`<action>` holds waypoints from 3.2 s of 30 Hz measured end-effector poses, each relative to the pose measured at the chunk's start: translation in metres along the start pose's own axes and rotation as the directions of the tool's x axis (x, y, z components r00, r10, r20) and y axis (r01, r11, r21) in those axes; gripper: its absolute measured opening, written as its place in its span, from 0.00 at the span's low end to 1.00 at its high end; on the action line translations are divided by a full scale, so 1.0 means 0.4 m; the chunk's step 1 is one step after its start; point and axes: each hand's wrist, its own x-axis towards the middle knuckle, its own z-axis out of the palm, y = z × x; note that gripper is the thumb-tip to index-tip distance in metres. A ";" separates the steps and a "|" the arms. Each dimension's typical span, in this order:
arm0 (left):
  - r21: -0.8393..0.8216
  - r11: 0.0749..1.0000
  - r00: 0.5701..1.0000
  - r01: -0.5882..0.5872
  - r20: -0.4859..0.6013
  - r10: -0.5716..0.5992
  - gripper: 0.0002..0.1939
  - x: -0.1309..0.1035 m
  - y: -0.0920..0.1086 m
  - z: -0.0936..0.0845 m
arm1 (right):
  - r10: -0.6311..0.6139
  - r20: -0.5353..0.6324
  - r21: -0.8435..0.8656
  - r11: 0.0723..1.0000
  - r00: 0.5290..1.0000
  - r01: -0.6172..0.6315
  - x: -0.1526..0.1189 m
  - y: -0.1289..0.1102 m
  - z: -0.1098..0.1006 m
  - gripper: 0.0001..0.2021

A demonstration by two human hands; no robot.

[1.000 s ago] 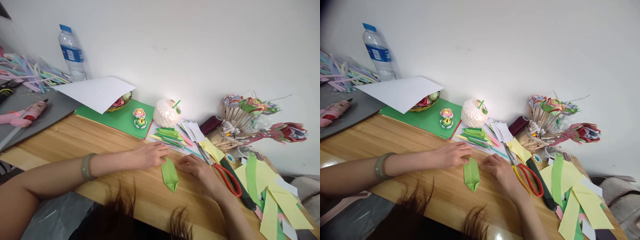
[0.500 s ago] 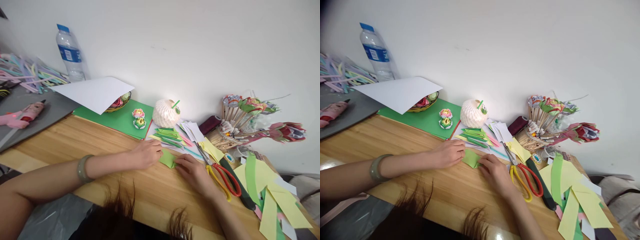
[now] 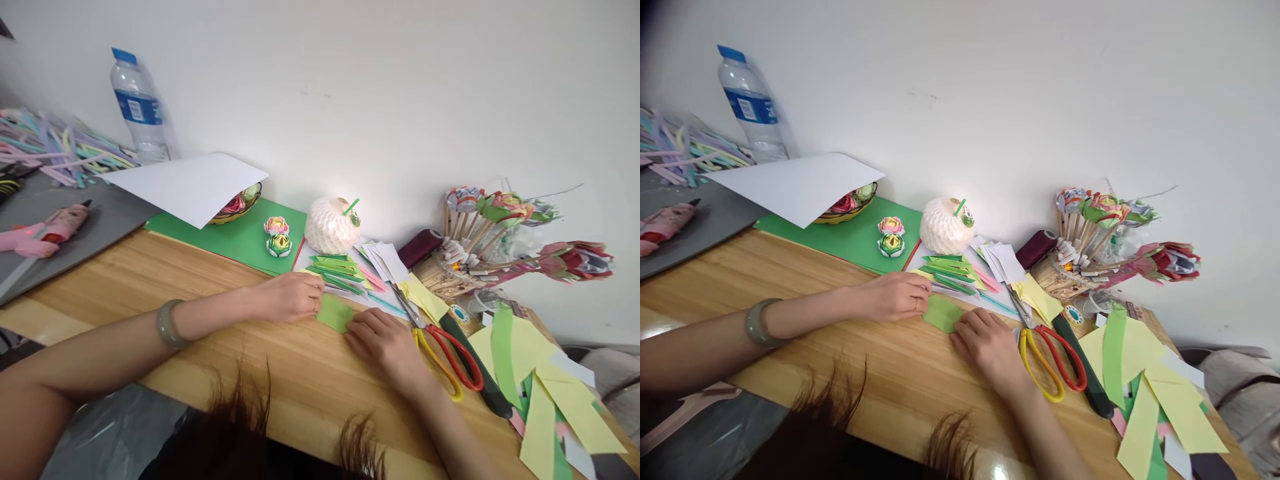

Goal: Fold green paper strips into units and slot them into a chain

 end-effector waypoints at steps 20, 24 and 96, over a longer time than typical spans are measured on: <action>0.311 0.942 0.992 -0.127 0.050 0.117 0.12 -0.008 0.003 0.020 | -0.065 -0.048 -0.136 0.989 0.997 0.058 0.001 0.010 0.029 0.11; 0.228 0.971 0.997 -0.065 0.044 0.057 0.12 -0.001 0.008 0.014 | 0.082 -0.064 0.013 0.997 0.995 -0.082 0.002 0.010 0.039 0.11; 0.139 0.989 0.990 0.059 -0.133 -0.041 0.13 0.007 0.060 0.056 | 0.150 -0.043 0.070 0.987 0.988 -0.147 -0.034 -0.023 0.026 0.13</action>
